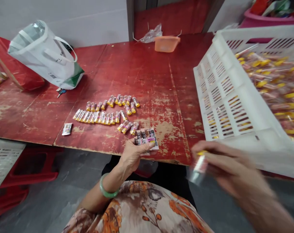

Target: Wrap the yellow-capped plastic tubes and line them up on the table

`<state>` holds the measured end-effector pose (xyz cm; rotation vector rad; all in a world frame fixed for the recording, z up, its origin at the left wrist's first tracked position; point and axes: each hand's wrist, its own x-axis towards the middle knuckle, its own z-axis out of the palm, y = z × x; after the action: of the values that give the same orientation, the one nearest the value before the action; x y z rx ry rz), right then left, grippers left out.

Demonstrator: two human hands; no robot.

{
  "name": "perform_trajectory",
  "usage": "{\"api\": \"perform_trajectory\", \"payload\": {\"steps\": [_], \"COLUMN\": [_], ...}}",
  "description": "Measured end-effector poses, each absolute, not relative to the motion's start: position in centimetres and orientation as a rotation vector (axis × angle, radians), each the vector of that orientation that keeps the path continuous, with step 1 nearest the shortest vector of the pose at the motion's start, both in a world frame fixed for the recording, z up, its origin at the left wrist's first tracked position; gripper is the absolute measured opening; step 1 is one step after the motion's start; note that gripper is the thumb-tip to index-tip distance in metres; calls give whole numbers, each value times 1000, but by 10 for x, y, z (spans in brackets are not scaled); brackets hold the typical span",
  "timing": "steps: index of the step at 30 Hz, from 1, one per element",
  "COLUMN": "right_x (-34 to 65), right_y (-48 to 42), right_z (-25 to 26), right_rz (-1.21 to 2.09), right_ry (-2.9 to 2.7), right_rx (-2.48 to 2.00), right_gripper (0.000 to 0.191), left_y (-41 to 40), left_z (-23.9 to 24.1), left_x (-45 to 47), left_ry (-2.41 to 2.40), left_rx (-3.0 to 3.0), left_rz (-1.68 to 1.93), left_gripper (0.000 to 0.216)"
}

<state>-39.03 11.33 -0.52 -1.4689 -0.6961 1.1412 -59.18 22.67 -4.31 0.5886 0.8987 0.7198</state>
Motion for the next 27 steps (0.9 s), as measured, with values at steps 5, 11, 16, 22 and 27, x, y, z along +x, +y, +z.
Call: {"api": "perform_trajectory", "payload": {"steps": [5, 11, 16, 22, 27], "right_x": [-439, -446, -431, -422, -423], "right_y": [150, 157, 153, 150, 150], "right_z": [-45, -52, -49, -40, -45], "right_rz": [1472, 1363, 1302, 1426, 1461], "right_ry": [-490, -765, -858, -570, -480], "right_rx": [-1341, -1390, -1485, -1392, -1334], "right_gripper": [33, 21, 17, 20, 25], "left_y": [218, 219, 223, 223, 228], "left_z": [-46, -50, -49, -53, -56], "left_x": [-587, -587, -581, -580, -585], "left_ry": [913, 878, 741, 698, 690], "left_rx": [609, 677, 654, 559, 472], "left_rz": [712, 580, 537, 623, 700], "left_gripper": [38, 34, 30, 36, 31]}}
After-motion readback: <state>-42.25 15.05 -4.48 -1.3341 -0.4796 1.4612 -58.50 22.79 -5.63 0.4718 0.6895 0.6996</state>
